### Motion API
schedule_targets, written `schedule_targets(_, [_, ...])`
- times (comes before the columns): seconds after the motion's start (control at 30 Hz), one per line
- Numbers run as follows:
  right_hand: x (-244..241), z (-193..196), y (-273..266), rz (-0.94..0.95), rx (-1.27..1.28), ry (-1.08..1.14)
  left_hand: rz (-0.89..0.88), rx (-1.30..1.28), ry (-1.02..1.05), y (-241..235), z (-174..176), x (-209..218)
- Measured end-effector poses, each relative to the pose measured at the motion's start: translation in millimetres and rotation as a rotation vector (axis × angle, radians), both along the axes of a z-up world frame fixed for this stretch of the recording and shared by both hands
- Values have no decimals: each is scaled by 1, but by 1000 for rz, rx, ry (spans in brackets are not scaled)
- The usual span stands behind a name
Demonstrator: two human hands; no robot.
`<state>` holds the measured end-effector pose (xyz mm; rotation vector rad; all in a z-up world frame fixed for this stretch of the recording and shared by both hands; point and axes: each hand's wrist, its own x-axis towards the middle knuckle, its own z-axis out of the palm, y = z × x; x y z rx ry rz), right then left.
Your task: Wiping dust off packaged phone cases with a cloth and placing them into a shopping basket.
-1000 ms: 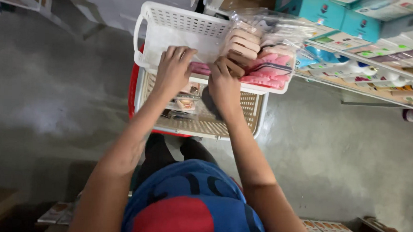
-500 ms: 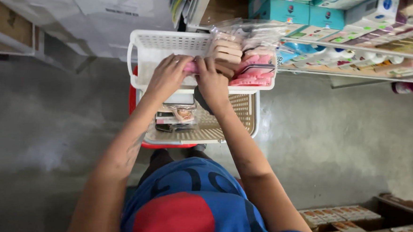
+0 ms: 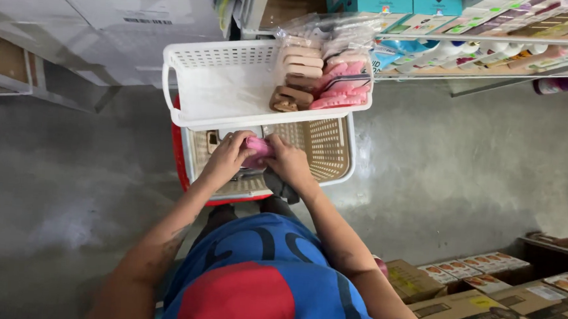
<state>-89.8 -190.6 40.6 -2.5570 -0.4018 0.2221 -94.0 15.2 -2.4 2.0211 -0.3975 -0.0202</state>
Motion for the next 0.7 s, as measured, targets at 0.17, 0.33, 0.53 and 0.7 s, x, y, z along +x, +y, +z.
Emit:
schedule_targets(0.17, [5,-35,-20,57,-96,6,11,101,81,-18,-31,-3])
schedule_targets(0.33, [22,16,-32,44,-141,-220,60,235,-146,-42,11,20])
schedule_targets(0.53, [69,52,-39,-74,-129,-398,198,292,-280,-70,59,85])
schedule_targets(0.7, [107,21,-46,-96,-397,-500,169,445,-376,-87,51,134])
